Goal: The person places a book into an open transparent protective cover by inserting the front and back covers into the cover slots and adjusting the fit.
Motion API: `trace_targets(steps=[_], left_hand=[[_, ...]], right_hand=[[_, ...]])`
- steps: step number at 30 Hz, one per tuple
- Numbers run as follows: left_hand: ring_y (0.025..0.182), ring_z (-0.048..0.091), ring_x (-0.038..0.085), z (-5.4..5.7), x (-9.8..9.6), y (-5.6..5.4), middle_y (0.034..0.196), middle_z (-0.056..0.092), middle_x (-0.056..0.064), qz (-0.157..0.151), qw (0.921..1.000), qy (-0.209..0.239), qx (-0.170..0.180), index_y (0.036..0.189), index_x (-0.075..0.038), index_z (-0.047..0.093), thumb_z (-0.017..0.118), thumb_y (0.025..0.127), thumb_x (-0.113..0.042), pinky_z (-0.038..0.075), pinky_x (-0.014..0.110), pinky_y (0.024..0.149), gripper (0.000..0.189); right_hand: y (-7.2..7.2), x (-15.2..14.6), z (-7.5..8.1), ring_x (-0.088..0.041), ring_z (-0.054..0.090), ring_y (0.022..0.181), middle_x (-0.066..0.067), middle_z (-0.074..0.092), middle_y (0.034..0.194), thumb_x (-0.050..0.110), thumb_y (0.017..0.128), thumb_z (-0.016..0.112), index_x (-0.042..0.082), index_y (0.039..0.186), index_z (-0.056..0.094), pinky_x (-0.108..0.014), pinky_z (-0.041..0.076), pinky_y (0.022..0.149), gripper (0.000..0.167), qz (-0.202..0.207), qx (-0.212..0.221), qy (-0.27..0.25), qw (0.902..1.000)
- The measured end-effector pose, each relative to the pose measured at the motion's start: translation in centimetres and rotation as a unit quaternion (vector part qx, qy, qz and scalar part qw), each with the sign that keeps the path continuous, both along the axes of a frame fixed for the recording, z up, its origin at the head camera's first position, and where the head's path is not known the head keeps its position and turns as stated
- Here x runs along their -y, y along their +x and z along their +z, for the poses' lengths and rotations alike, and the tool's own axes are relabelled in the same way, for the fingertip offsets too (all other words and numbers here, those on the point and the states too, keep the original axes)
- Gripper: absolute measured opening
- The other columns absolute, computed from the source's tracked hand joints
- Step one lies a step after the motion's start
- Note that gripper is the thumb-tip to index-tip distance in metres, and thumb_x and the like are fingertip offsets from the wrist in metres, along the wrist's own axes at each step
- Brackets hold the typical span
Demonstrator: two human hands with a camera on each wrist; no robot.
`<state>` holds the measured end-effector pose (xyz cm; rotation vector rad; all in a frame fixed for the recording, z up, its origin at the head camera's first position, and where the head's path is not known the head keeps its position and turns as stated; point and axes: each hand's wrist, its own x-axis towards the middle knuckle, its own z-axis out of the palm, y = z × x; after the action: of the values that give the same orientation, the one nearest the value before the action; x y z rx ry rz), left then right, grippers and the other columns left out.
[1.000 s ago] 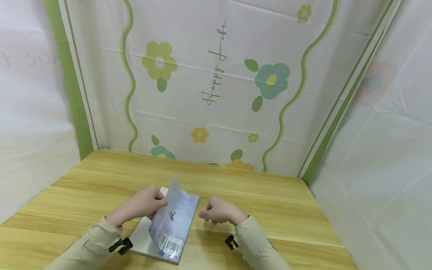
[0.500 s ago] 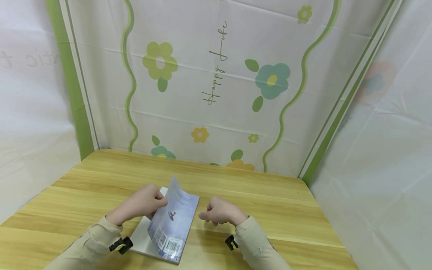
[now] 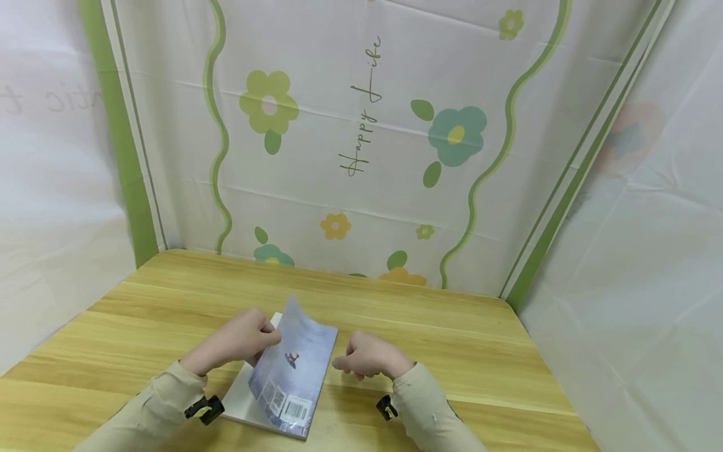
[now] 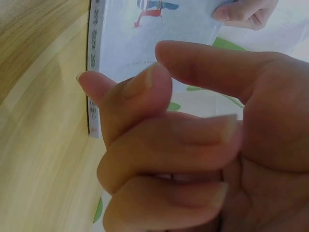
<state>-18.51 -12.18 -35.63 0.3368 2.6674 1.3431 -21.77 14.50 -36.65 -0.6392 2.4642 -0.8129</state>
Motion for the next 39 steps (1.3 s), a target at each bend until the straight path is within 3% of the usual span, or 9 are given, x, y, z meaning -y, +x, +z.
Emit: trace_targets(steps=[7, 16, 23, 32, 39], left_hand=[[0.042, 0.059, 0.017, -0.5, -0.4, -0.3, 0.042, 0.034, -0.004, 0.010, 0.9999, 0.003, 0.006, 0.047, -0.012, 0.035, 0.056, 0.088, -0.002, 0.056, 0.036, 0.047, 0.047], [0.040, 0.048, 0.011, -1.3, -0.8, -0.4, 0.044, 0.039, -0.003, 0.012, 0.9999, -0.003, 0.006, 0.049, -0.012, 0.037, 0.057, 0.090, -0.003, 0.055, 0.034, 0.047, 0.046], [0.035, 0.048, 0.010, -1.6, -0.9, -0.3, 0.041, 0.031, -0.006, 0.005, 1.0000, 0.003, 0.007, 0.047, -0.014, 0.035, 0.056, 0.091, -0.002, 0.056, 0.036, 0.046, 0.050], [0.044, 0.061, 0.019, -2.1, -1.1, -0.2, 0.052, 0.056, 0.008, 0.000, 0.9998, -0.002, 0.022, 0.054, -0.009, 0.042, 0.056, 0.091, -0.001, 0.055, 0.030, 0.042, 0.040], [0.044, 0.062, 0.019, -2.1, -1.1, -0.1, 0.055, 0.059, 0.009, -0.006, 0.9990, -0.030, 0.031, 0.061, -0.001, 0.053, 0.054, 0.092, -0.001, 0.055, 0.030, 0.043, 0.031]], right_hand=[[0.0, 0.0, -0.1, -0.006, 0.027, 0.039, 0.003, 0.044, 0.045, 0.028, 0.096, 0.064, 0.006, 0.071, 0.071, -0.020, 0.023, 0.040, 0.034, -0.005, -0.001, 0.000, 1.0000], [0.0, 0.2, -0.4, -0.005, 0.029, 0.038, 0.004, 0.044, 0.043, 0.029, 0.094, 0.065, 0.007, 0.070, 0.072, -0.019, 0.025, 0.039, 0.033, -0.004, -0.007, 0.010, 0.9999], [-0.1, 0.2, -0.4, -0.005, 0.028, 0.038, 0.003, 0.045, 0.044, 0.027, 0.094, 0.066, 0.006, 0.069, 0.071, -0.019, 0.024, 0.039, 0.033, -0.001, -0.009, 0.009, 0.9999], [-0.1, 0.5, -0.5, -0.004, 0.029, 0.038, 0.005, 0.043, 0.043, 0.026, 0.093, 0.067, 0.003, 0.065, 0.068, -0.019, 0.022, 0.038, 0.036, -0.011, -0.013, 0.022, 0.9996], [0.0, 0.4, -0.6, -0.005, 0.029, 0.038, 0.004, 0.041, 0.042, 0.024, 0.093, 0.067, -0.003, 0.059, 0.058, -0.019, 0.022, 0.038, 0.044, -0.015, -0.014, 0.019, 0.9996]])
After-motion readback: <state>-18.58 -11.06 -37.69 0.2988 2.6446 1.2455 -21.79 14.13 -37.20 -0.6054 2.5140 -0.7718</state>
